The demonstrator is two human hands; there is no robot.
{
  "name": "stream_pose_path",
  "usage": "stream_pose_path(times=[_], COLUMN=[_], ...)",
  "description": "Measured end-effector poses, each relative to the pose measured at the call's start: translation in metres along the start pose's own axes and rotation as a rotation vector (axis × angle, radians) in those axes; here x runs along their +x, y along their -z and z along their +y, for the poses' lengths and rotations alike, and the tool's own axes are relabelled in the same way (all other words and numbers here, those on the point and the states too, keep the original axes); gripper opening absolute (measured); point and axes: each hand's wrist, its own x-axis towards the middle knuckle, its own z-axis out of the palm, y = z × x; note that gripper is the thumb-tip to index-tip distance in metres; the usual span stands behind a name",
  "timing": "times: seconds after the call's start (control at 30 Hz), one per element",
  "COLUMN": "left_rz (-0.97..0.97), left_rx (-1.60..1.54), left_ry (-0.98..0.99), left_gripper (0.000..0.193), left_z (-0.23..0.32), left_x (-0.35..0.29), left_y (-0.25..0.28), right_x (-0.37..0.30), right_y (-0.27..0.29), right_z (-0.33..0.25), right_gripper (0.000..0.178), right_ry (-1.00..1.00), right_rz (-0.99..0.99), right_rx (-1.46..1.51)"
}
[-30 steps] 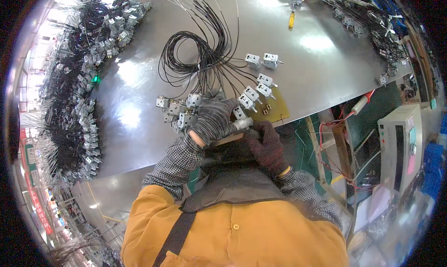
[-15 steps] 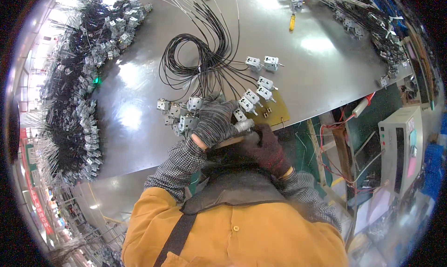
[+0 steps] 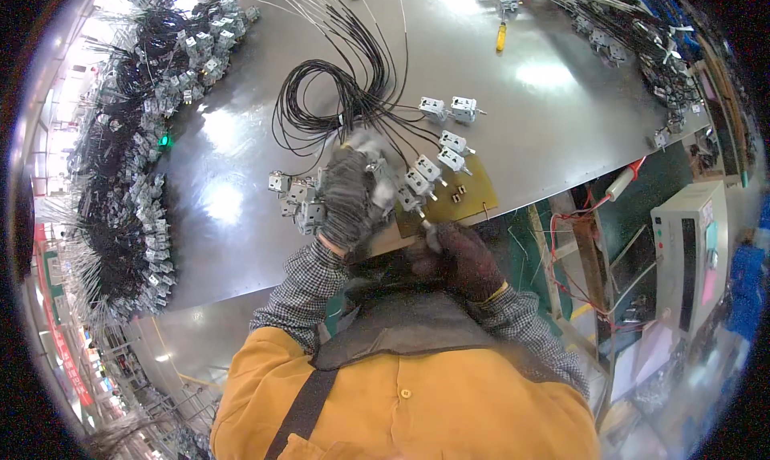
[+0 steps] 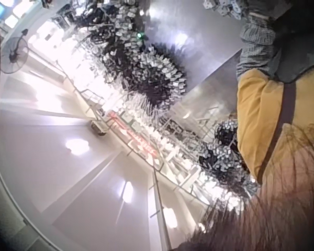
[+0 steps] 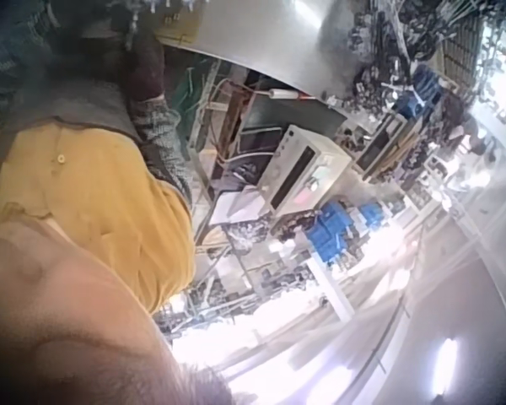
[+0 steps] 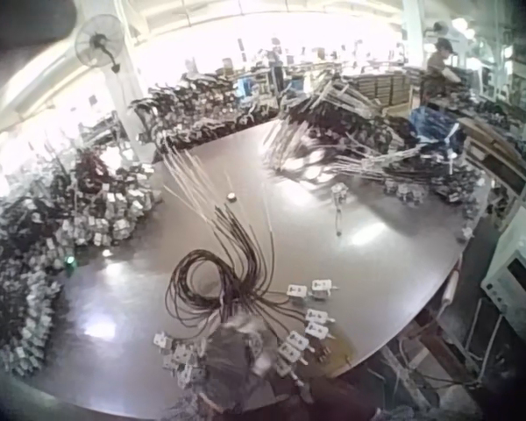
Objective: Manually organizing and assembling electronic wire harnesses on a jig at a production workbench.
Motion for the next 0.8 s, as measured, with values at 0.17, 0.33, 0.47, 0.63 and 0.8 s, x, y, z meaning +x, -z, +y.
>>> stream_pose_path(times=[0.17, 0.33, 0.47, 0.63, 0.8], left_rz=[-0.21, -0.351, -0.402, -0.452, -0.211], left_rx=[0.457, 0.142, 0.102, -0.089, -0.601], left_ry=[-0.096, -0.082, -0.118, 0.071, 0.345], left_gripper=[0.023, 0.021, 0.032, 0.036, 0.036], left_z=[-0.004, -0.012, -0.005, -0.004, 0.012], left_x=[0.001, -0.003, -0.026, -0.031, -0.022], left_y=[-0.007, 0.01, 0.033, 0.022, 0.012], right_x=[0.016, 0.036, 0.029, 0.027, 0.035], right_y=[-0.009, 0.009, 0.028, 0.018, 0.026], right_z=[0.007, -0.009, -0.038, -0.04, -0.019], right_gripper=[0.033, 0.029, 0.033, 0.038, 0.039], right_ry=[0.14, 0.18, 0.668, 0.363, 0.456], right_rz=[-0.03, 0.024, 0.281, 0.294, 0.291], right_rx=[-0.36, -0.385, -0.953, -0.448, -0.697])
